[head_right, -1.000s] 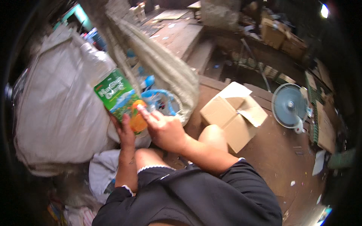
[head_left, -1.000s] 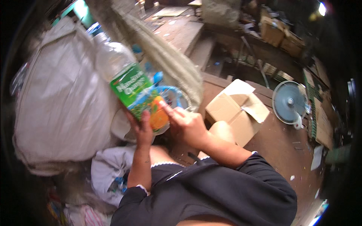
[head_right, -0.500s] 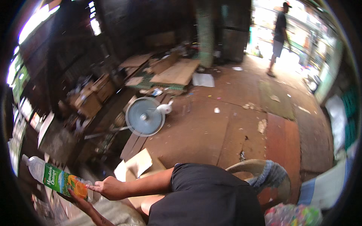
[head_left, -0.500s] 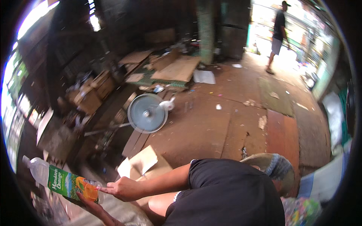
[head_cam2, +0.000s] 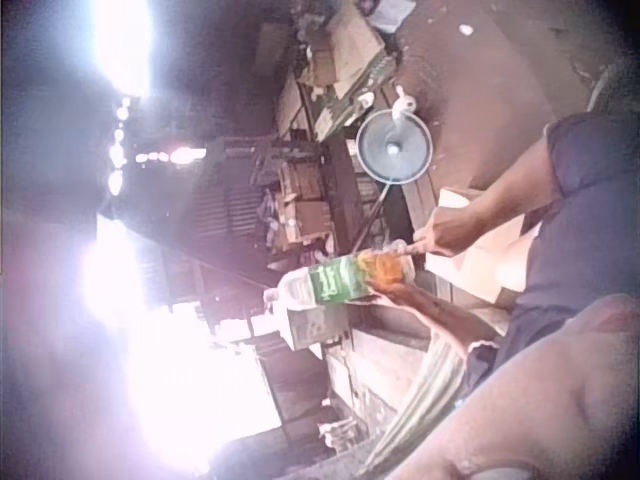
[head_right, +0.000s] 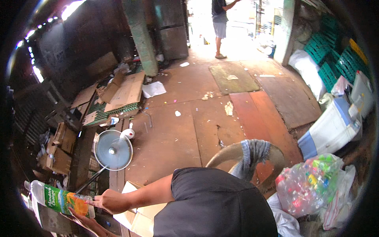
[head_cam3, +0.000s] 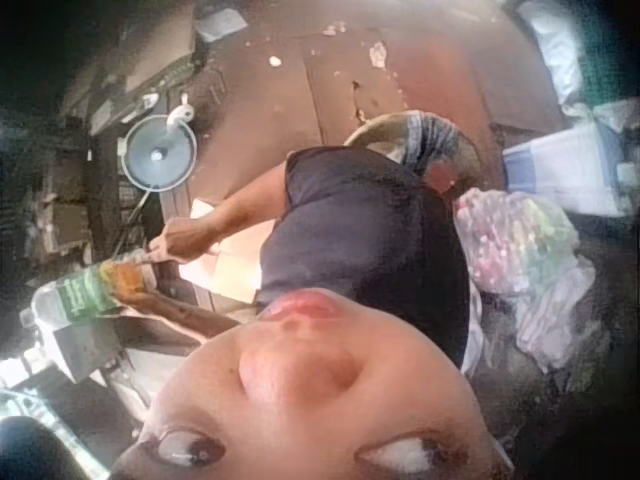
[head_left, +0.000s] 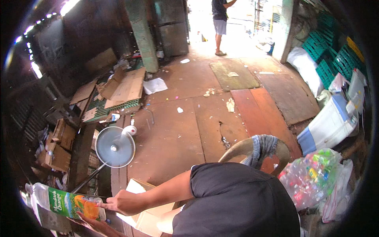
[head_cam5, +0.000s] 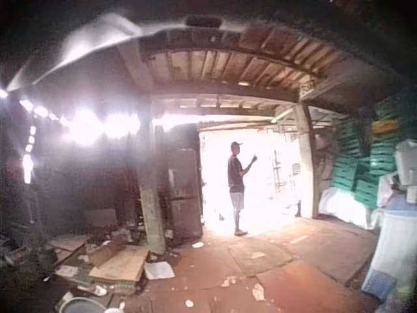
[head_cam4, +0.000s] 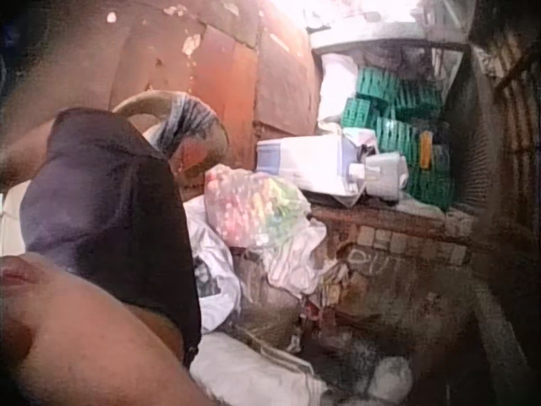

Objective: The person sits among large bags of plastic bottles and uses a red utility knife to peel off labels from several bottles one by one. After removing each label, the person places the bottle into a large white sack.

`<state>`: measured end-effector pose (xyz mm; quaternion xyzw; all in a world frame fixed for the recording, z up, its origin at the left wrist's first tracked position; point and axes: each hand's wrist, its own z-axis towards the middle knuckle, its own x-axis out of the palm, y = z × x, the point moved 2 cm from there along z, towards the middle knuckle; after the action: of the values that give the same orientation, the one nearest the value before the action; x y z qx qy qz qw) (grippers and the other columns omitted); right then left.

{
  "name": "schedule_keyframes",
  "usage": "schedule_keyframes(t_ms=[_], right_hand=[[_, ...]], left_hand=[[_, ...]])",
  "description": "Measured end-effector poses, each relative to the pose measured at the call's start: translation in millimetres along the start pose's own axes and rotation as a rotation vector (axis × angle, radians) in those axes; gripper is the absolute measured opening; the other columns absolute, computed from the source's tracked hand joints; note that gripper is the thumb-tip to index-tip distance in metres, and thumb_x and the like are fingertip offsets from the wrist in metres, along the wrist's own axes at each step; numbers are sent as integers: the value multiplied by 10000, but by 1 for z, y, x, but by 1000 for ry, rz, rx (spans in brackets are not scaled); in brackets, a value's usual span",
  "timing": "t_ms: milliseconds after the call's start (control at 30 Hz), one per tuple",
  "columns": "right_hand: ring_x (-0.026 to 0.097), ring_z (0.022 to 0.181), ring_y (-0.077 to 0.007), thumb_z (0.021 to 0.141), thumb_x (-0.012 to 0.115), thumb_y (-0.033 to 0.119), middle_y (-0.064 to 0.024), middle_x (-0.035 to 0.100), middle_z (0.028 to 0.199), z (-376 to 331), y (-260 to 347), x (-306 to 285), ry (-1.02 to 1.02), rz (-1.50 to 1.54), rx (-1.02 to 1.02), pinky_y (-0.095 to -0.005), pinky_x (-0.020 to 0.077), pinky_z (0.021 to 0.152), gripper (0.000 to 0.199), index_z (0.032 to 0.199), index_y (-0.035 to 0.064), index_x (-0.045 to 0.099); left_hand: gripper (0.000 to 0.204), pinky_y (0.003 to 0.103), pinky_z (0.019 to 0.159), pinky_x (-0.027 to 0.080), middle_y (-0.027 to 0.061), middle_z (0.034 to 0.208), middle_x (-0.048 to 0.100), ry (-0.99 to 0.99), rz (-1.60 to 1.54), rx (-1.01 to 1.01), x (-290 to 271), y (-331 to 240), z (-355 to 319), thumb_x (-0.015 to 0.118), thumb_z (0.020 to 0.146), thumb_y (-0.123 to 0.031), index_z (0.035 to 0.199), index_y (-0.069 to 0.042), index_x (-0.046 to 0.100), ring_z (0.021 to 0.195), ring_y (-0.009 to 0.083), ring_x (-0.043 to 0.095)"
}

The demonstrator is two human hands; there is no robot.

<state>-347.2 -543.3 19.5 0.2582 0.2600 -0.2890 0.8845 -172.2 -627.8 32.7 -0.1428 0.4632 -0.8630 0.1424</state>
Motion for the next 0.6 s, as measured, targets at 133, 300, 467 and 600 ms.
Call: schedule_keyframes(t_ms=[133, 300, 467, 600], right_hand=[[564, 555, -246, 782, 493, 88, -97, 520, 712, -30, -3, -8, 106, -85, 92, -357, 457, 492, 549, 1313, -23, 410], [619, 646, -267, 761, 517, 90, -149, 599, 714, -68, -4, -20, 507, -180, 263, -387, 471, 522, 387, 1137, -1, 540], [594, 714, -365, 818, 566, 83, -176, 616, 775, -91, -53, -31, -96, 345, 574, -407, 449, 633, 187, 996, 36, 538], [573, 881, -273, 641, 779, 219, -164, 591, 909, -67, -19, -34, -38, 699, 696, -367, 427, 733, 551, 1059, 24, 478]], left_hand=[[686, 437, 1005, 365, 201, 1445, 211, 53, -2, 107, 22, -10, -20, 503, 905, -389, 1405, -18, 213, 1249, 308, 379], [685, 437, 1001, 368, 199, 1437, 224, 141, -5, 119, 41, -19, -60, 502, 903, -397, 1401, -19, 221, 1243, 308, 384], [685, 438, 997, 370, 197, 1429, 237, 263, -57, 58, 57, -25, -93, 500, 902, -406, 1397, -19, 228, 1238, 308, 389], [685, 438, 994, 373, 195, 1423, 247, 310, -68, -2, 51, -25, -103, 500, 900, -412, 1395, -20, 234, 1233, 308, 394]])
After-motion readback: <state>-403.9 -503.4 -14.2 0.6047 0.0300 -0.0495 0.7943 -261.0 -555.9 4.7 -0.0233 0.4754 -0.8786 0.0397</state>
